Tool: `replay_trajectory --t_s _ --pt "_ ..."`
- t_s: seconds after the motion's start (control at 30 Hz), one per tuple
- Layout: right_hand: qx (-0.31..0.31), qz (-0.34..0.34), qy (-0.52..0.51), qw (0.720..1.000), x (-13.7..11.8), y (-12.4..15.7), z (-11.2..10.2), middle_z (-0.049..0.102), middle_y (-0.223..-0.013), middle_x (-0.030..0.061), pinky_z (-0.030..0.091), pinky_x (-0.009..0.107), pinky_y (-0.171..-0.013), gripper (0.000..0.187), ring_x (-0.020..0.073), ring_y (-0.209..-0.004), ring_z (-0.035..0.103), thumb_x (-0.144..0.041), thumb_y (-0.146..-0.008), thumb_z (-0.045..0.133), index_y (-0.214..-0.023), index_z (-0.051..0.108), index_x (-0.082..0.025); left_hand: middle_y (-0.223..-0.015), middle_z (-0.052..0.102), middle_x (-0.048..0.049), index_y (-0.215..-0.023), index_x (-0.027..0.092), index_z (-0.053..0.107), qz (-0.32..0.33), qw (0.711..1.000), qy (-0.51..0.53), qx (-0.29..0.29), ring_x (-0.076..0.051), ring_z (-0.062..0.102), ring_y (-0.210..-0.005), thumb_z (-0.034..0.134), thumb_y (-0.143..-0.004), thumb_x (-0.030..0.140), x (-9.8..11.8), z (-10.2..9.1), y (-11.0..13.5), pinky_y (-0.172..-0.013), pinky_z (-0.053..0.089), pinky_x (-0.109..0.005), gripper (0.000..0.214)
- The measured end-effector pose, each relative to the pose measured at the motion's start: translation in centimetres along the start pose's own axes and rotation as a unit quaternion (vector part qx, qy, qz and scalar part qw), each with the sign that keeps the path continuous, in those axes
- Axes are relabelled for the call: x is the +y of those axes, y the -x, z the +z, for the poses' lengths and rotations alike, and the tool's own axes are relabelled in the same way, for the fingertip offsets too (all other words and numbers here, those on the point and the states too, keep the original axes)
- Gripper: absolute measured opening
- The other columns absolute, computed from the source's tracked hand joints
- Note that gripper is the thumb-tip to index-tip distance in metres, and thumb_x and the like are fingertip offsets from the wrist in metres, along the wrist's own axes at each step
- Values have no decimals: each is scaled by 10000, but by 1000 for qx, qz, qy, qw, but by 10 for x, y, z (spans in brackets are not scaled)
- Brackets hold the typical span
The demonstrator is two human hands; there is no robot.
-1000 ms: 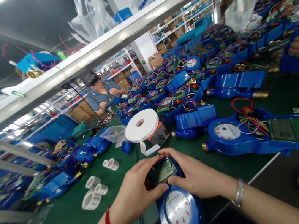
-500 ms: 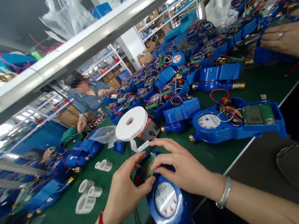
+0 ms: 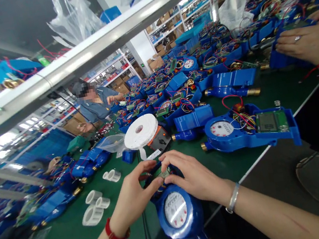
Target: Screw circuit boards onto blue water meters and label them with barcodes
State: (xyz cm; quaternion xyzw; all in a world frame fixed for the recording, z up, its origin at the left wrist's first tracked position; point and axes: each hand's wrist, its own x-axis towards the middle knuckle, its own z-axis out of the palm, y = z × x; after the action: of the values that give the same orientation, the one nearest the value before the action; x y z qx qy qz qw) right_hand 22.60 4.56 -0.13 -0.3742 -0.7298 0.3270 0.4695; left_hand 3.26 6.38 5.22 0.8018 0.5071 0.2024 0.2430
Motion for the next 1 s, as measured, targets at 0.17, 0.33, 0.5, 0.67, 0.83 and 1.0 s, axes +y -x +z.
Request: replay_trajectory --t_s 0.17,0.33,0.5,0.67,0.83,1.0 --pt "12 7 -31 999 6 -3 4 614 -1209 51 452 374 -967 245 224 -1139 580 -181 -869 688 -1060 549 -245 -1132 703 -20 -1112 238 636 -6 1000 1 -15 -197 662 -1020 695 -805 310 -1 -4 -2 -847 559 -312 320" --pt "10 21 -53 998 9 -3 6 621 -1179 48 478 358 -942 290 219 -1101 601 -206 -859 709 -1100 551 -243 -1112 705 -19 -1139 244 625 3 999 -34 -17 -200 660 -991 699 -785 305 -5 -4 0 -841 552 -333 367" --pt "10 26 -59 998 9 -4 6 631 -1169 52 476 375 -953 330 228 -1096 596 -218 -847 722 -1137 565 -234 -1065 710 -80 -1180 184 634 36 995 -91 -6 -231 662 -920 699 -748 285 -7 -5 2 -832 544 -389 449" --pt "17 30 -63 997 10 -3 5 636 -1169 53 471 384 -971 340 234 -1101 593 -207 -837 724 -1142 575 -233 -985 719 -104 -1173 130 646 68 990 -127 -2 -242 666 -869 701 -702 251 -3 -4 2 -817 549 -391 489" --pt "26 35 -72 996 12 -1 3 645 -1156 49 478 385 -980 333 229 -1098 601 -183 -835 714 -1138 585 -230 -1052 708 -110 -1191 124 626 77 986 -145 -1 -259 649 -955 687 -682 209 0 3 2 -890 522 -409 519" --pt "33 34 -90 995 12 -2 3 657 -1145 47 489 395 -988 343 227 -1088 618 -189 -827 726 -1137 585 -230 -1165 659 -123 -1260 131 565 48 989 -141 -14 -272 608 -1057 700 -694 234 8 2 -1 -927 499 -428 592"
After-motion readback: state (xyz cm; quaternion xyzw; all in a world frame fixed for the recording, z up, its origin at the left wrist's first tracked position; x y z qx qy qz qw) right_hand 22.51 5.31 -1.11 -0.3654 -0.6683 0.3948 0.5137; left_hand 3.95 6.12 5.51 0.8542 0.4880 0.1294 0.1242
